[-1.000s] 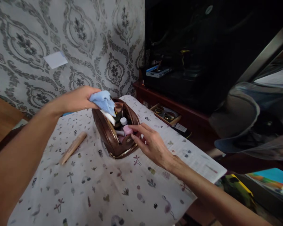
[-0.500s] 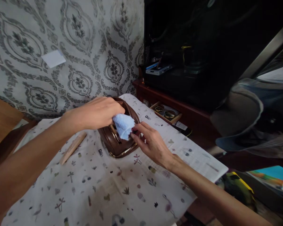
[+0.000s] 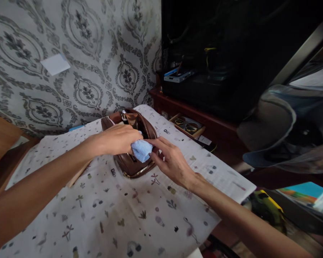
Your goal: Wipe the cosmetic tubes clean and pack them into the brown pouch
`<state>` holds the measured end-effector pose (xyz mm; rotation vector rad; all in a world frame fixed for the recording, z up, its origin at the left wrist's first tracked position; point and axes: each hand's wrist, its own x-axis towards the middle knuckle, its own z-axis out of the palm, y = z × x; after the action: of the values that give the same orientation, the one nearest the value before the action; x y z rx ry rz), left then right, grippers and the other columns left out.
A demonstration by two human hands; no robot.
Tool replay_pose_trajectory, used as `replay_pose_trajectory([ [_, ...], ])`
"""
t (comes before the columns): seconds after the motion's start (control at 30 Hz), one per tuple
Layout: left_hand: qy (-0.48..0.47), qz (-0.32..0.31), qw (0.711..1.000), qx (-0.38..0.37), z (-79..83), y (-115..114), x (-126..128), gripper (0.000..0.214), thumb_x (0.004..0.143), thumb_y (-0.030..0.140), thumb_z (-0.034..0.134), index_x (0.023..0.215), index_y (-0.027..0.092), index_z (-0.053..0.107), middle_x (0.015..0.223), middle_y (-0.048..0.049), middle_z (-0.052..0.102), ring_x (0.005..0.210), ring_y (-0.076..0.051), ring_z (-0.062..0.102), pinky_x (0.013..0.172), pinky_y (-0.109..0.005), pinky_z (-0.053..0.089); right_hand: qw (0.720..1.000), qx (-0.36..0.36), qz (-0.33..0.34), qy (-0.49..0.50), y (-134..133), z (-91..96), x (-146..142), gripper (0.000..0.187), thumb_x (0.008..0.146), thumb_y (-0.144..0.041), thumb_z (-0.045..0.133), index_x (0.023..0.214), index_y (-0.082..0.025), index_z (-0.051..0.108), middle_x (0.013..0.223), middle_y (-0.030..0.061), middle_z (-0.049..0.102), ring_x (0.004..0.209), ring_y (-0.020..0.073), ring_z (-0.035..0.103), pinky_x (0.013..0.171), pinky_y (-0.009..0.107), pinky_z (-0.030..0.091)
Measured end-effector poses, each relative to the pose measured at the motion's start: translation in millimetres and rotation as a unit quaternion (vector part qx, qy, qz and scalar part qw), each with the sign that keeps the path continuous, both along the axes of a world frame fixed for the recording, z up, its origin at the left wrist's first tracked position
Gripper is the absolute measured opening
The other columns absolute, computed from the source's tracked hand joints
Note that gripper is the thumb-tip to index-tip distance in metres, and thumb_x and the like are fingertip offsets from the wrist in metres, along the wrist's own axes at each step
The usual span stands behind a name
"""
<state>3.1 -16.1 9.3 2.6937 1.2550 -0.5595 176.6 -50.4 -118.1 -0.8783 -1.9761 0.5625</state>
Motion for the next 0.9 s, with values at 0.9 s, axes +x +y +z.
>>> replay_pose_trajectory([
  [0.9, -0.283, 0.372, 0.866, 0.18, -79.7, -84.6, -151.0, 0.037, 0.075, 0.048, 0.051, 0.09, 0.018, 0.065, 0.08, -0.0045, 0.072, 0.073, -0.025, 0.065, 0.066, -0.028, 0.049, 1.0, 0.01, -0.02, 0.01, -3.6, -3.2, -6.0, 0.028, 0.095, -0.018, 0.048, 0.121, -0.019, 0.06, 0.1, 0.0077, 0.068, 0.079, 0.0159, 0.064, 0.064, 0.026, 0.052],
])
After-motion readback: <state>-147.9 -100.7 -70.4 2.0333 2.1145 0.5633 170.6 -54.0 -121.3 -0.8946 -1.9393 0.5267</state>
